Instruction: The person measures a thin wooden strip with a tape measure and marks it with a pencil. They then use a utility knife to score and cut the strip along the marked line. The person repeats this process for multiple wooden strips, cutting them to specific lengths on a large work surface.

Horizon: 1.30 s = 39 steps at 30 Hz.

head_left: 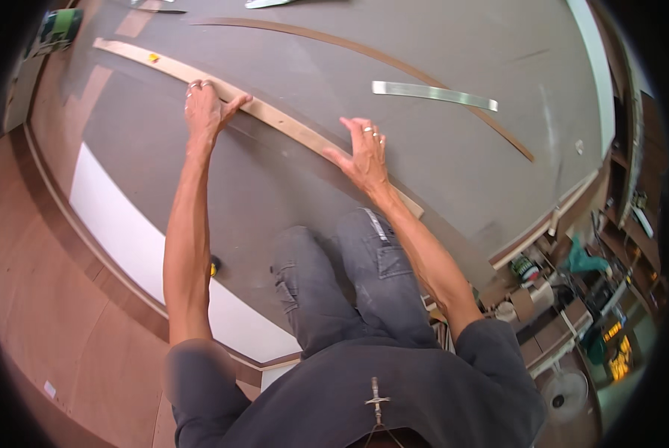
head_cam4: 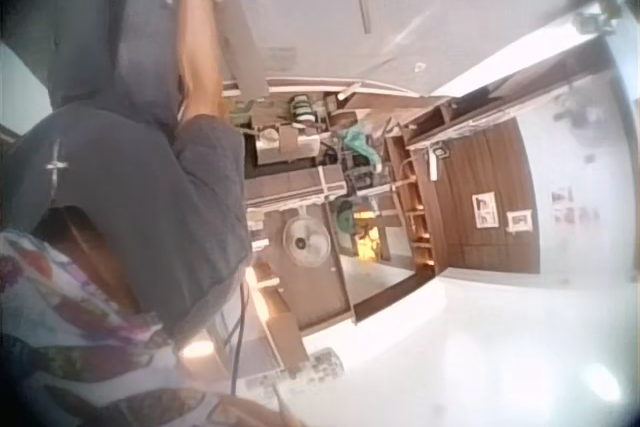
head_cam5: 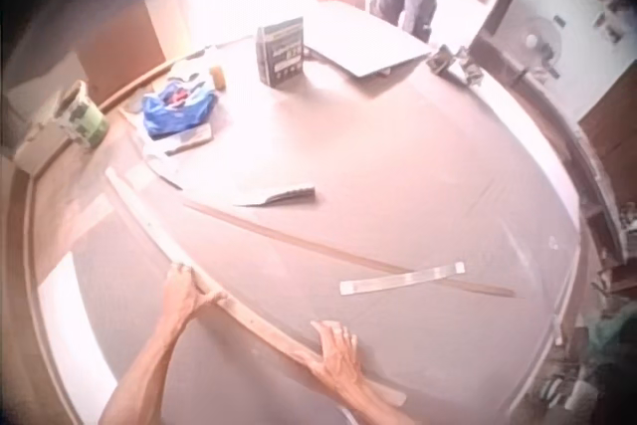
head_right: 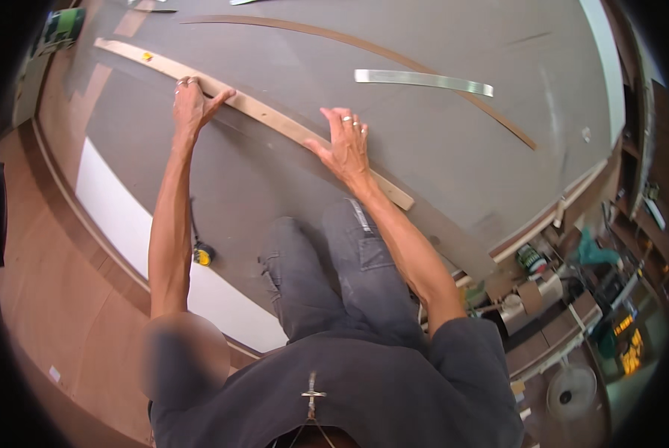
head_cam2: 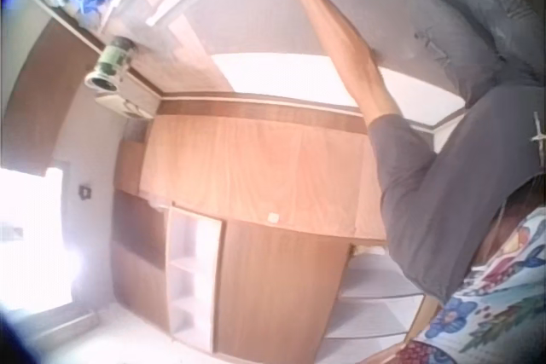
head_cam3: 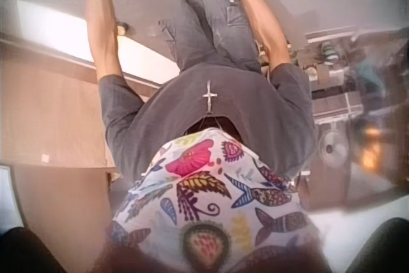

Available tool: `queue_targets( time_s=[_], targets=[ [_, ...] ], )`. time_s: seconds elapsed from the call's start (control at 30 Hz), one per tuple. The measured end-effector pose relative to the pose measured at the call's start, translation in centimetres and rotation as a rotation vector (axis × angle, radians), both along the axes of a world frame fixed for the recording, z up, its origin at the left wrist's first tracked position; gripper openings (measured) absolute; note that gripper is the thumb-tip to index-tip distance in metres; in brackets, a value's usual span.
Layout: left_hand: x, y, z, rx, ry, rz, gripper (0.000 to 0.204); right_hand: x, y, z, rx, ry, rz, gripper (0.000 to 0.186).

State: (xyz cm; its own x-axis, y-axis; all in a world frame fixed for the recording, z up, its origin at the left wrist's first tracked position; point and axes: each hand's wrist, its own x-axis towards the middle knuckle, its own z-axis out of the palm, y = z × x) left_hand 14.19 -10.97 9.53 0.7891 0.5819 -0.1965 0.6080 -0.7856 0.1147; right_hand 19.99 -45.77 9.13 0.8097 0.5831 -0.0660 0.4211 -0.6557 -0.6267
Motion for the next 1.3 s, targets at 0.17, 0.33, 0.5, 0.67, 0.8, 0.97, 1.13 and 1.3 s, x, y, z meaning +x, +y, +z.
queue_targets(
  time_s=[0.17, 0.33, 0.5, 0.67, 0.8, 0.97, 1.13, 1.3],
  targets=[
    [1.5, -3.2, -0.8, -0.112, 0.029, 0.102, 0.132, 11.9, -7.3, -0.7, -0.058, -0.27, -0.13, 0.043],
    [1.8, -2.7, 0.1, -0.141, 0.09, 0.14, 0.137, 19.6, -9.0, -1.0, -0.131, -0.361, -0.037, 0.039],
    [1.3, -2.3, -0.5, -0.209, 0.016, 0.186, 0.137, 21.5, 3.5, -0.8, 0.021, -0.392, 0.263, 0.041],
    [1.9, -2.6, 0.2, -0.225, 0.058, 0.155, 0.143, 24.3, 18.4, -3.8, -0.053, -0.577, 0.372, 0.05],
    [2.0, -2.9, 0.5, -0.259, 0.072, 0.199, 0.142, 26.1, 21.6, -5.3, -0.157, -0.417, 0.43, 0.043],
    [2.5, -3.2, 1.0, -0.284, 0.115, 0.238, 0.144, 27.5, 21.0, -4.6, -0.165, -0.387, 0.477, 0.038],
    [2.3, -2.9, 2.0, -0.41, 0.1, 0.344, 0.146, 16.0, 23.2, -1.5, 0.085, -0.014, 0.399, 0.026],
    [2.9, -3.1, 1.1, -0.388, 0.115, 0.357, 0.144, 7.4, 23.3, -2.2, -0.066, 0.282, 0.413, 0.03]
  ],
)
